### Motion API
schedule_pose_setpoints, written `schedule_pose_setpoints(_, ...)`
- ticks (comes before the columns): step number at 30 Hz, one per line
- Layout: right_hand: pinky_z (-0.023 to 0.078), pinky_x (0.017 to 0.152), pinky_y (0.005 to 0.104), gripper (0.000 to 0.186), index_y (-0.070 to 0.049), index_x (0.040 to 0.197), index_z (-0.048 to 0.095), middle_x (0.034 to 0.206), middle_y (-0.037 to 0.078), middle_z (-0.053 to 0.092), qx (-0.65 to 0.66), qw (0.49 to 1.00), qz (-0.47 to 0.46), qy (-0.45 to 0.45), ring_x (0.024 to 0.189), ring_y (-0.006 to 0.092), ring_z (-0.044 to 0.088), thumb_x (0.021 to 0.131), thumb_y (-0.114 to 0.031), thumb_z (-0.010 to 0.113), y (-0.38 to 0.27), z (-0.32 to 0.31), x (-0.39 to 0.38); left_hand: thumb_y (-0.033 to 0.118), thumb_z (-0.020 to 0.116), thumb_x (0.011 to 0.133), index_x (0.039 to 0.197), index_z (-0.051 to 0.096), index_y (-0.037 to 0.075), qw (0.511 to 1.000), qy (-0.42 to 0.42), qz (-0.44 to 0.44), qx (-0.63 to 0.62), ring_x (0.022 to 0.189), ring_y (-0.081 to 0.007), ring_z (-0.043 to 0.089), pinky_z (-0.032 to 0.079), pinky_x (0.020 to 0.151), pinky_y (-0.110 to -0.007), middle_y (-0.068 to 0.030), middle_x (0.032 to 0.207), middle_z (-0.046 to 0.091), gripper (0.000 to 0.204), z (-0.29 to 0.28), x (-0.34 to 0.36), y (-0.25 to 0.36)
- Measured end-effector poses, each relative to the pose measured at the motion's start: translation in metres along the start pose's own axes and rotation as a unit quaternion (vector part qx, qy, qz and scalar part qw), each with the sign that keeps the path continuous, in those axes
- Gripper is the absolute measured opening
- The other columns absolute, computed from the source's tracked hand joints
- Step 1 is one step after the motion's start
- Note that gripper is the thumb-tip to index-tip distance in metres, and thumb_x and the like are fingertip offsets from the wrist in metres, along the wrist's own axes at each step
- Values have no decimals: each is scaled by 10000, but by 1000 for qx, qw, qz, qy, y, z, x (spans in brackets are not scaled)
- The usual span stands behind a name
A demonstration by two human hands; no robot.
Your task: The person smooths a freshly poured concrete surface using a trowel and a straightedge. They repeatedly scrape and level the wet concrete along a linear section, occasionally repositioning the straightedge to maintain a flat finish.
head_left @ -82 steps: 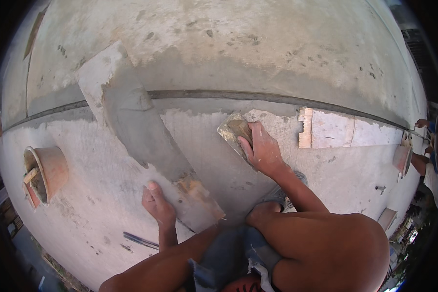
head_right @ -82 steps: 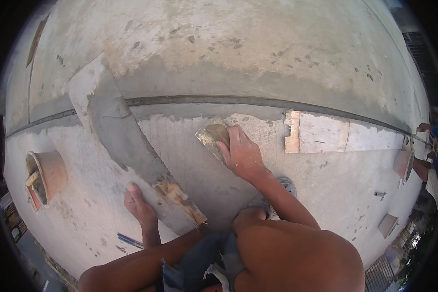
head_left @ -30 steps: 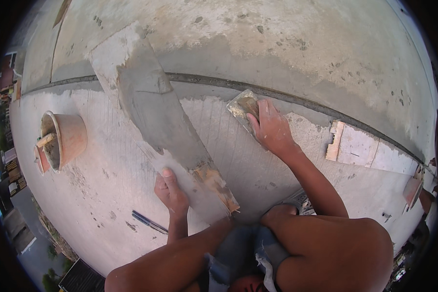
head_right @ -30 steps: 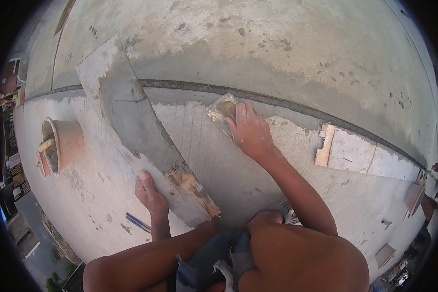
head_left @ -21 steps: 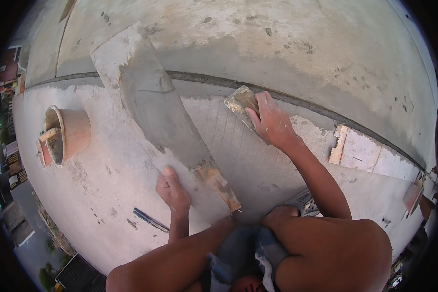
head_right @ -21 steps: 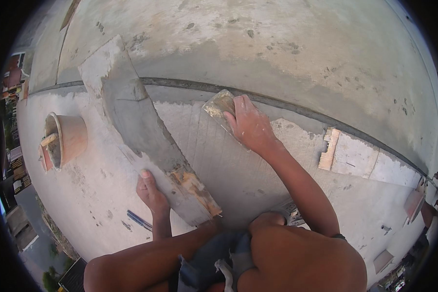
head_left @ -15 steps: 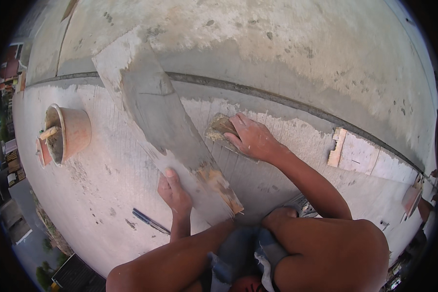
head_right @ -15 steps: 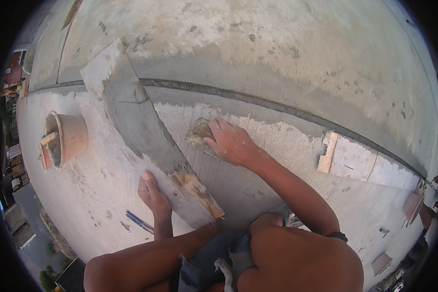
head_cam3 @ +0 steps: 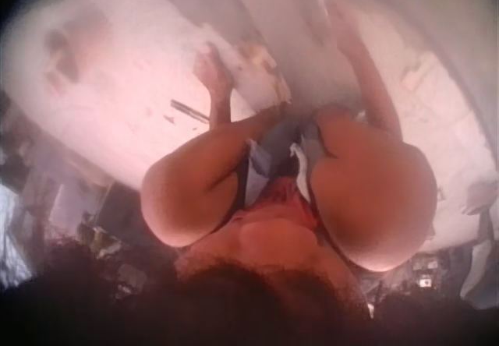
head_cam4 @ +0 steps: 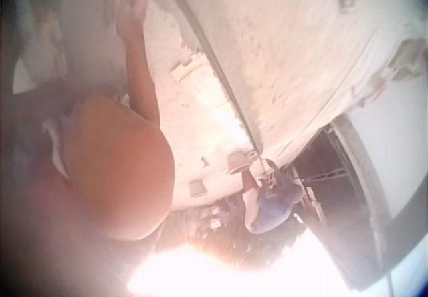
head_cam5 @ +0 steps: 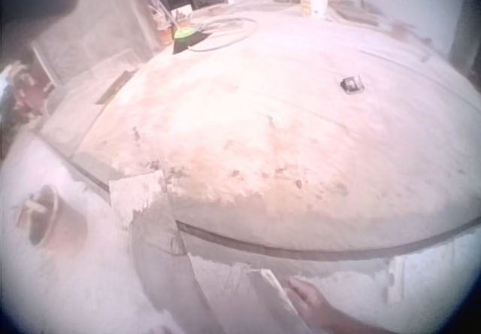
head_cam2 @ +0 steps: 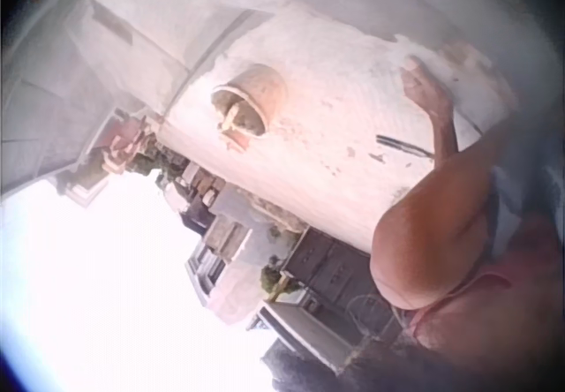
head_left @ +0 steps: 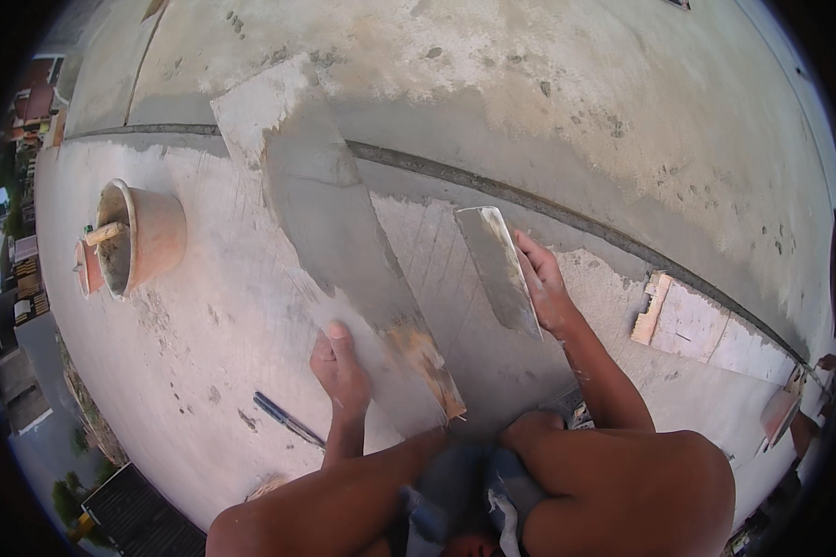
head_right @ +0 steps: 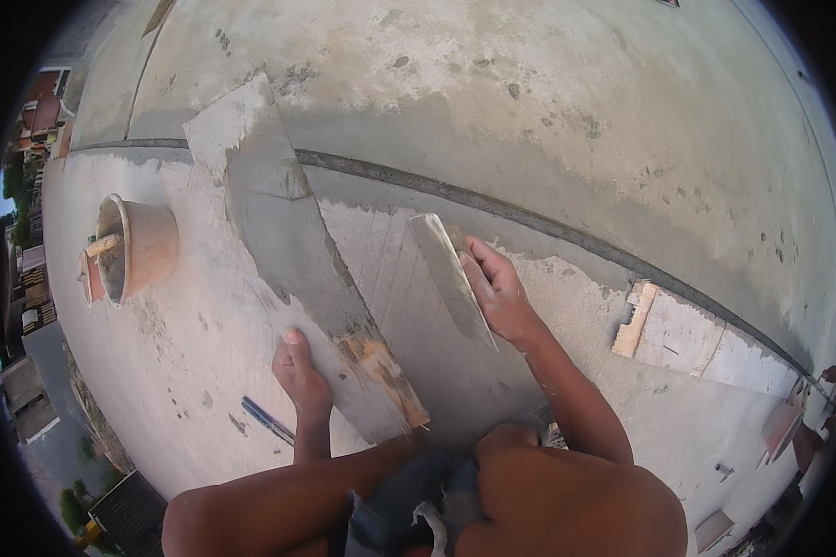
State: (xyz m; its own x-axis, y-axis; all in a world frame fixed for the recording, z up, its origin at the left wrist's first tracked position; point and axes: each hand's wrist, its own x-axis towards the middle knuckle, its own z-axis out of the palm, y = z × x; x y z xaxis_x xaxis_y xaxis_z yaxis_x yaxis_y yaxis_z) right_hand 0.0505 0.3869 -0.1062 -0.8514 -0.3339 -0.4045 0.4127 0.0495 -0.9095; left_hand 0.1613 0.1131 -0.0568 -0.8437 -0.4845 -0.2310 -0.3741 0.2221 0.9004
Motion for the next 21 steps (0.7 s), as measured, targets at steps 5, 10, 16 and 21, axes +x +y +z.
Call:
schedule_pose_setpoints(5, 477, 954, 386, 367, 12, 1289, 574, 1204, 163, 612, 18, 979, -205, 1, 1085, 275, 615, 1045, -256, 634, -38, 13, -1, 329, 467, 1124, 1185, 648, -75, 995, -41, -79, -55, 990, -125, 604, 472, 898, -280, -94, 1109, 693, 446, 19, -1, 16)
schedule_pose_setpoints(10, 469, 957, 404, 384, -15, 1244, 596, 1172, 184, 598, -231, 912, -339, -11, 1063, 357, 589, 959, -247, 708, -63, 15, 18, 389, 500, 1092, 1078, 686, -62, 995, -81, -58, -12, 812, -139, 593, 484, 733, -338, -110, 852, 673, 488, 36, 2, 18)
schedule_pose_setpoints(16, 491, 912, 451, 363, -8, 1223, 619, 1150, 187, 616, -395, 875, -279, -19, 1048, 383, 600, 950, -231, 704, -32, -31, -9, 402, 506, 1092, 1154, 677, -58, 994, -61, -77, -38, 809, -104, 585, 482, 724, -303, -53, 890, 682, 495, 11, 11, 19)
schedule_pose_setpoints(21, 516, 852, 438, 398, 29, 1238, 605, 1060, 198, 647, -293, 927, -234, -7, 952, 379, 649, 996, -283, 654, -69, -47, -15, 415, 511, 1091, 1237, 662, -52, 992, -93, -72, 39, 831, -89, 585, 489, 748, -280, -49, 947, 692, 512, 2, 15, 37)
